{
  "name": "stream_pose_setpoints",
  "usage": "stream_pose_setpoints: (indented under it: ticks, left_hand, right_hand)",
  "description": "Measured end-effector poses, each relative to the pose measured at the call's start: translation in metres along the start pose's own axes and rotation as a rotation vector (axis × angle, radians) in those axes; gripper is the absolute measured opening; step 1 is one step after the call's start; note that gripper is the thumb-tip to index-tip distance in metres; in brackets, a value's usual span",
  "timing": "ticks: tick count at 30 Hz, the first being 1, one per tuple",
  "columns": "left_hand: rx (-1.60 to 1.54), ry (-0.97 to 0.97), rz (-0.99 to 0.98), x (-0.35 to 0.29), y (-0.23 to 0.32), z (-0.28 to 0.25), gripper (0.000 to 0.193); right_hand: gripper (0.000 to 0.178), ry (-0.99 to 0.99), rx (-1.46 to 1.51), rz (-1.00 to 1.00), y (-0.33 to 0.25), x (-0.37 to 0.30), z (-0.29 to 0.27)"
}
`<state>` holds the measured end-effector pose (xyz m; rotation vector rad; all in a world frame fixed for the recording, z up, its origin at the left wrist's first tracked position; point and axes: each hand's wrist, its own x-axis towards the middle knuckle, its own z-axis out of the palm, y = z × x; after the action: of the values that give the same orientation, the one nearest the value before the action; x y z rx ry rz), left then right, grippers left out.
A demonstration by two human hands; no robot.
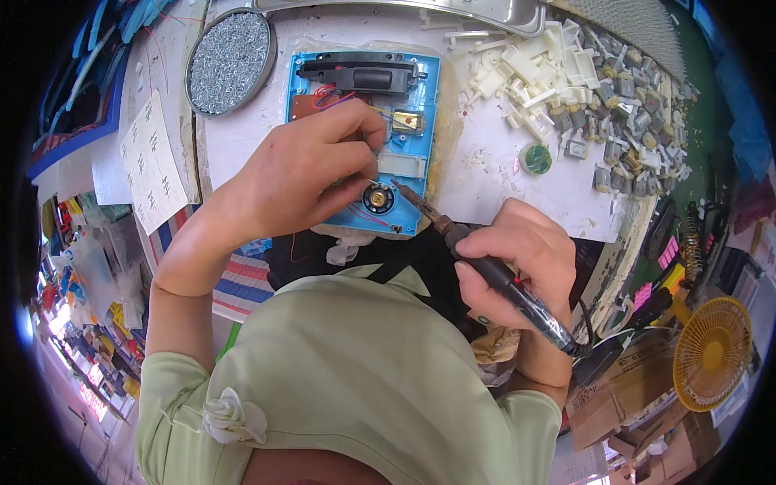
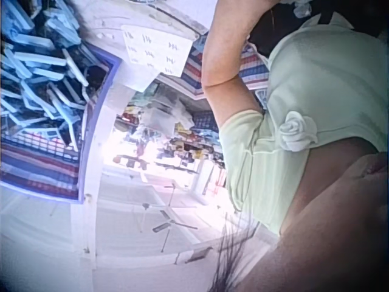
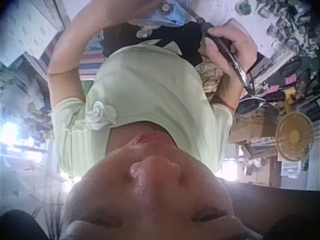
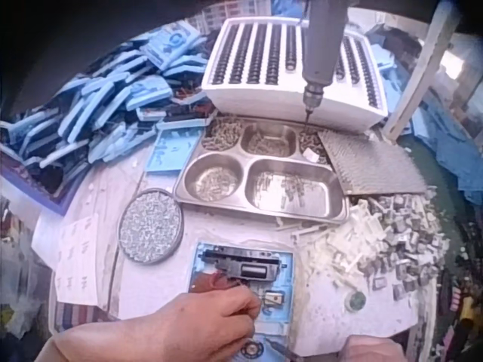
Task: Assembling an electronic device into a blue plastic shell, including soldering wires and using an electric screwdriver to fasten components.
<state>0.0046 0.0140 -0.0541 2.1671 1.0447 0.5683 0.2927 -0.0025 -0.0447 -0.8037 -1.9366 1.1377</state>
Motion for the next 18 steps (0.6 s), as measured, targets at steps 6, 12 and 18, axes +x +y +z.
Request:
stream_pose_setpoints:
  ticks: [6, 12, 18]
  left_hand:
    - [-0.003, -0.017, 0.042, 0.001, -0.004, 0.0, 0.015]
    - [0.034, -0.037, 0.079, 0.001, -0.007, 0.0, 0.016]
    - [0.081, -0.045, 0.108, 0.001, -0.008, 0.0, 0.018]
  right_hand:
    - [0.028, -0.09, 0.008, 0.017, 0.003, 0.01, 0.0]
    - [0.029, -0.125, 0.001, 0.02, 0.003, 0.017, 0.002]
    - [0.029, -0.144, -0.004, 0.021, 0.004, 0.018, 0.002]
